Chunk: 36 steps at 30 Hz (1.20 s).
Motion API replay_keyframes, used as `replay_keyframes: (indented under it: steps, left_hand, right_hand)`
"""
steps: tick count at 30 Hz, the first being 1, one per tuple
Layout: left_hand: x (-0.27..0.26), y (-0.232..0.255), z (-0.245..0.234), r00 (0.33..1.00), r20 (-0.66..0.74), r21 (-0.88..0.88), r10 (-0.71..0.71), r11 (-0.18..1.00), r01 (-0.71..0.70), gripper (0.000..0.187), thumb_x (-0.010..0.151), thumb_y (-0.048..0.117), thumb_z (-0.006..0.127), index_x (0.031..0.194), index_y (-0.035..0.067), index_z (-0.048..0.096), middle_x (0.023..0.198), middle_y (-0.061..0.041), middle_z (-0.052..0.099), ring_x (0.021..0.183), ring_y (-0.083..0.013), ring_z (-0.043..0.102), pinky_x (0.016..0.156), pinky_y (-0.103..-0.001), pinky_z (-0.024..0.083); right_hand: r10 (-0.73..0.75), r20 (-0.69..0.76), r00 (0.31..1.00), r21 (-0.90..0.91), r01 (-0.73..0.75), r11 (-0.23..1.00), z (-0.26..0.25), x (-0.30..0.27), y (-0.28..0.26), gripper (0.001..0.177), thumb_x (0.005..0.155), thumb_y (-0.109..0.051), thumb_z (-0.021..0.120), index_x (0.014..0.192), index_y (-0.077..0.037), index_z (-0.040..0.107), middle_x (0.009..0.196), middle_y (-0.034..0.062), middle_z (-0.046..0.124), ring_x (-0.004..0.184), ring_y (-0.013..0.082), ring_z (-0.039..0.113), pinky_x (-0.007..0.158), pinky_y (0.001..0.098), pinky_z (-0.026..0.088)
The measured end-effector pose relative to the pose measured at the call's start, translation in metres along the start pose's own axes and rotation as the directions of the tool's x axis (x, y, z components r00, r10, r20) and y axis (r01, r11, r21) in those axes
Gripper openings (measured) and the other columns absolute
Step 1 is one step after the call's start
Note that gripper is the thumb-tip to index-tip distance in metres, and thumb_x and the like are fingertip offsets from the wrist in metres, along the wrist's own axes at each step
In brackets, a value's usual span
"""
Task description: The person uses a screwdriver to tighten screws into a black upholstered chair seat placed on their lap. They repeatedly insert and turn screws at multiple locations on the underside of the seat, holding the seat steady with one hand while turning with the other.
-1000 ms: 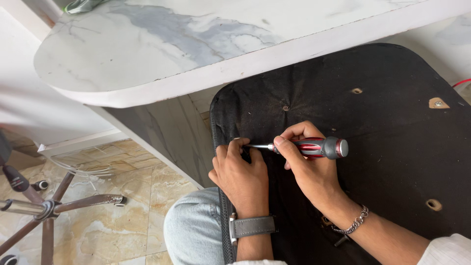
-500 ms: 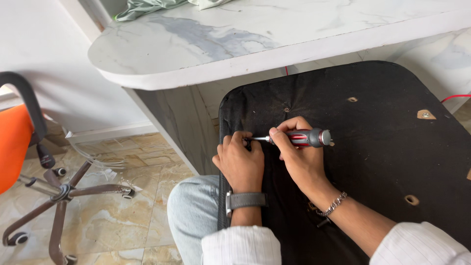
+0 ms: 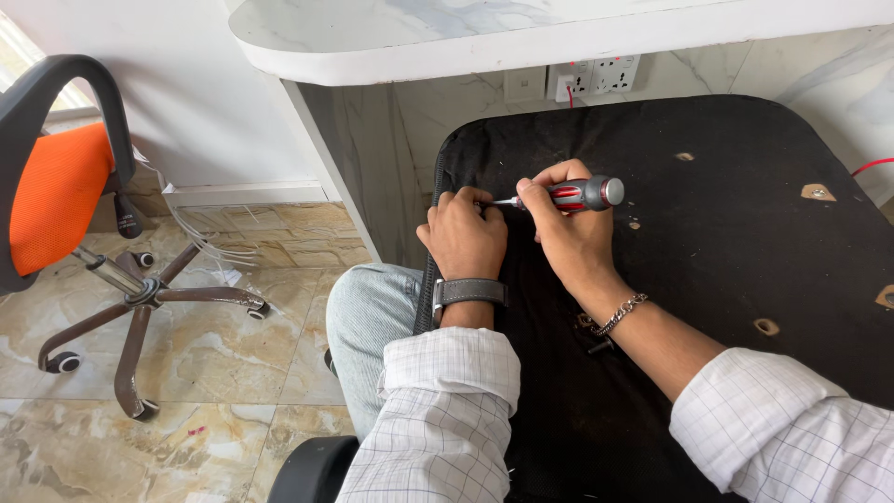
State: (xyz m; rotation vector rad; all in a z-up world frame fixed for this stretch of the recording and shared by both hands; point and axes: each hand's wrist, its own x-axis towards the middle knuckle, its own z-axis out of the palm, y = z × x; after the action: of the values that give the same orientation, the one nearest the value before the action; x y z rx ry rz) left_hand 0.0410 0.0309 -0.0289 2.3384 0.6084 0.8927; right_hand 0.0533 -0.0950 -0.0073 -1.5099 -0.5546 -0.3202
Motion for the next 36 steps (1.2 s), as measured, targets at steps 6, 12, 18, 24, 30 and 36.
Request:
replay_keyframes:
  steps: [6, 12, 18, 24, 30, 36]
  left_hand:
    - [-0.001, 0.001, -0.006, 0.999, -0.048, -0.041, 0.015, 0.999, -0.017, 0.027, 0.077, 0.018, 0.071, 0.104, 0.012, 0.073, 0.104, -0.006, 0.07, 0.1, -0.0266, 0.063, 0.092, -0.046, 0.041]
    - [-0.004, 0.001, -0.011, 0.998, -0.004, -0.015, -0.064, 0.998, 0.064, 0.049, 0.077, 0.027, 0.072, 0.12, 0.007, 0.062, 0.113, -0.01, 0.062, 0.105, -0.0294, 0.057, 0.093, -0.047, 0.041]
    - [-0.012, 0.005, -0.015, 0.996, 0.01, 0.076, 0.084, 0.994, -0.084, 0.042, 0.08, 0.029, 0.072, 0.117, 0.01, 0.065, 0.113, -0.01, 0.064, 0.109, -0.0296, 0.057, 0.099, -0.052, 0.037]
    - [-0.023, -0.002, -0.036, 0.994, -0.024, 0.323, -0.102, 0.941, 0.104, 0.049, 0.077, 0.038, 0.074, 0.109, 0.003, 0.062, 0.112, -0.015, 0.06, 0.108, -0.0362, 0.056, 0.094, -0.053, 0.038]
    - [-0.019, -0.019, -0.033, 0.955, 0.104, 0.426, -0.276, 0.881, 0.208, 0.062, 0.087, 0.061, 0.063, 0.111, 0.004, 0.062, 0.11, -0.018, 0.07, 0.106, -0.0363, 0.066, 0.101, -0.049, 0.04]
    - [0.017, -0.032, -0.028, 0.805, 0.34, 0.378, -0.486, 0.854, 0.357, 0.077, 0.091, 0.073, 0.045, 0.12, 0.007, 0.072, 0.116, -0.019, 0.075, 0.116, -0.0337, 0.069, 0.116, -0.047, 0.033]
  right_hand:
    - [-0.006, 0.002, 1.0, -0.055, 0.006, 0.998, 0.002, -0.001, -0.008, 0.019, 0.095, -0.023, 0.072, 0.093, -0.008, 0.061, 0.077, 0.0017, 0.066, 0.056, 0.0062, 0.06, 0.047, 0.0202, 0.051]
    - [-0.052, -0.178, 0.983, 0.146, 0.078, 0.986, -0.038, 0.019, -0.017, 0.022, 0.101, -0.018, 0.07, 0.086, -0.008, 0.058, 0.077, 0.003, 0.062, 0.06, 0.0085, 0.06, 0.053, 0.0234, 0.053]
    - [-0.198, -0.075, 0.977, -0.353, 0.16, 0.922, -0.119, 0.016, -0.055, 0.021, 0.1, -0.01, 0.068, 0.084, -0.003, 0.057, 0.068, 0.0075, 0.06, 0.059, 0.0173, 0.062, 0.057, 0.0305, 0.052]
    - [0.332, -0.062, 0.941, -0.968, -0.137, 0.208, -0.172, 0.026, -0.045, 0.029, 0.097, -0.034, 0.07, 0.104, -0.006, 0.071, 0.07, 0.0144, 0.066, 0.062, 0.0315, 0.072, 0.063, 0.0445, 0.057]
    - [0.424, -0.155, 0.892, -0.988, -0.145, -0.056, -0.261, 0.033, 0.065, 0.048, 0.094, -0.045, 0.072, 0.135, -0.02, 0.069, 0.105, 0.015, 0.069, 0.101, 0.0315, 0.073, 0.089, 0.0477, 0.059]
    - [0.417, -0.201, 0.886, -0.927, -0.31, 0.212, -0.368, 0.067, 0.17, 0.06, 0.092, -0.041, 0.076, 0.14, -0.007, 0.061, 0.111, 0.0248, 0.07, 0.102, 0.0387, 0.072, 0.09, 0.0532, 0.058]
